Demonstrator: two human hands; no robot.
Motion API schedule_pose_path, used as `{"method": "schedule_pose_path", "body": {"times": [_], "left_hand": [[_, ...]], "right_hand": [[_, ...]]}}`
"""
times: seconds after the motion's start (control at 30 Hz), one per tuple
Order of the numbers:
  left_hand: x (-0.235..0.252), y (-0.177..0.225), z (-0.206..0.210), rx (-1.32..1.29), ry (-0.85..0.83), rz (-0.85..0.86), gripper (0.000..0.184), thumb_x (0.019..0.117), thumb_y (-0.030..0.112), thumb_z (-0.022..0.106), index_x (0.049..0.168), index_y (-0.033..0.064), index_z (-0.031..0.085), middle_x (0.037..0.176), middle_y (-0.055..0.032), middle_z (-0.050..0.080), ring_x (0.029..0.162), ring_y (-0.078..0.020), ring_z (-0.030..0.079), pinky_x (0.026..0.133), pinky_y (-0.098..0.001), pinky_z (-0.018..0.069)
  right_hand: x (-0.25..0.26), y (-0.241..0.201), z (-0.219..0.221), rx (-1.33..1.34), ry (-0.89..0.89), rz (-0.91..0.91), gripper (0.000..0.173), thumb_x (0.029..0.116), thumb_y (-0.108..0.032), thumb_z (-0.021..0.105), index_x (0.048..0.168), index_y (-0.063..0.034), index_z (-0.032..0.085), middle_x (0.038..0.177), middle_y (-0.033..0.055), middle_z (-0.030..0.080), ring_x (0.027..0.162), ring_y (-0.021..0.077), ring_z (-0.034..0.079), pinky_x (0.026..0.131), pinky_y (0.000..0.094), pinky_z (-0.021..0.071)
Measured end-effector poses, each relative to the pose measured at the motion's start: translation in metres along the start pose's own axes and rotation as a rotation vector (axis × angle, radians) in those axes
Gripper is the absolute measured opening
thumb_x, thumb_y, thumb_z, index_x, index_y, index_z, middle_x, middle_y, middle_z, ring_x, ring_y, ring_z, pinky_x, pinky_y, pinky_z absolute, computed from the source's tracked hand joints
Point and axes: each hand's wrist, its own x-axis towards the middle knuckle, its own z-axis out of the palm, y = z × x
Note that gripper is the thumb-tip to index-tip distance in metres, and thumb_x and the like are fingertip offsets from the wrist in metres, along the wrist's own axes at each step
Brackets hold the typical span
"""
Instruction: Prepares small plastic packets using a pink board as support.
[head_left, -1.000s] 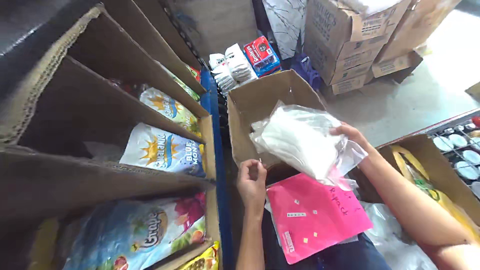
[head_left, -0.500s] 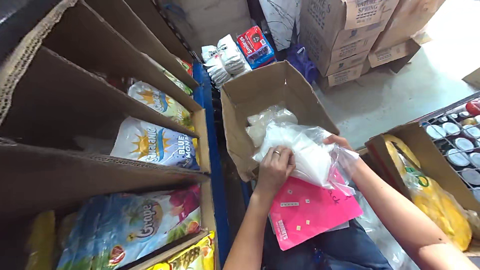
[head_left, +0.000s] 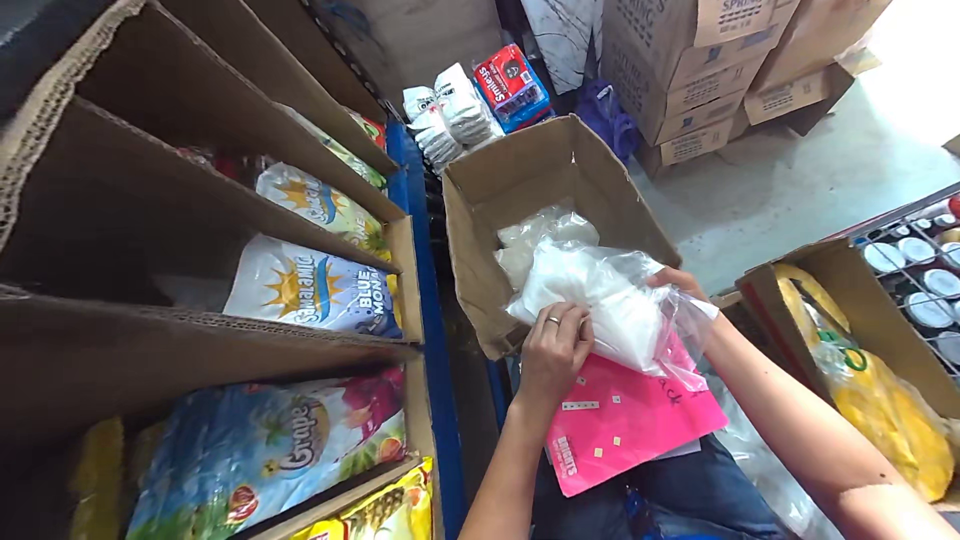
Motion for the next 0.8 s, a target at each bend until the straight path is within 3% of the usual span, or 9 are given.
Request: {"method": "schedule_pose_path", "body": {"times": [0.13,0.3,0.57,0.7,0.8], "left_hand": [[-0.005,0.001,0.001,-0.021,-0.036,0.0,0.021,0.0903,0.007,0.063,0.105,0.0031,0.078,0.105,-0.0165,0.072,0.1,-0.029,0.071,0.087,-0.0324,0.0578],[-0.004,0.002,-0.003,-0.074,-0.066,-0.041,0.017,0.0891,0.004,0.063,0.1,0.0029,0.076,0.106,-0.0165,0.072,0.101,-0.0295,0.07,0.087,-0.0337,0.058],[0.003,0.004,-0.006,-0.072,-0.095,-0.115,0.028,0.0917,0.0,0.057,0.114,-0.0004,0.074,0.107,-0.0181,0.072,0.102,-0.0324,0.07,0.089,-0.0382,0.0573],[-0.001,0.001,-0.013,-0.155,-0.064,-0.215,0.031,0.0957,0.002,0.052,0.122,-0.004,0.068,0.103,-0.0149,0.073,0.097,-0.0267,0.07,0.086,-0.0355,0.0568],[-0.009,-0.006,-0.023,-0.194,-0.075,-0.34,0.034,0.0989,0.007,0.051,0.128,-0.0062,0.064,0.11,-0.0174,0.072,0.103,-0.0277,0.069,0.089,-0.0399,0.0562]], "right_hand": [[-0.002,0.001,0.002,0.0,0.014,-0.002,0.019,0.0821,-0.005,0.057,0.097,-0.0117,0.067,0.085,0.0007,0.075,0.078,0.0064,0.072,0.073,0.0252,0.0605],[-0.005,0.0,0.005,-0.042,0.032,0.001,0.018,0.0831,-0.006,0.056,0.093,-0.0147,0.067,0.082,-0.0015,0.074,0.075,0.0047,0.071,0.07,0.024,0.0601],[-0.007,-0.003,0.01,-0.057,0.046,0.03,0.018,0.0842,-0.006,0.053,0.093,-0.0143,0.066,0.079,-0.0018,0.073,0.071,0.0038,0.07,0.066,0.0221,0.0592],[-0.01,-0.005,0.011,-0.016,0.004,0.021,0.018,0.0831,-0.005,0.055,0.088,-0.0156,0.068,0.077,-0.0022,0.074,0.07,0.0032,0.07,0.066,0.0215,0.0594],[-0.02,-0.011,0.019,-0.041,0.039,-0.008,0.019,0.0832,-0.002,0.054,0.09,-0.0141,0.066,0.076,-0.002,0.072,0.068,0.003,0.069,0.065,0.0209,0.0587]]}}
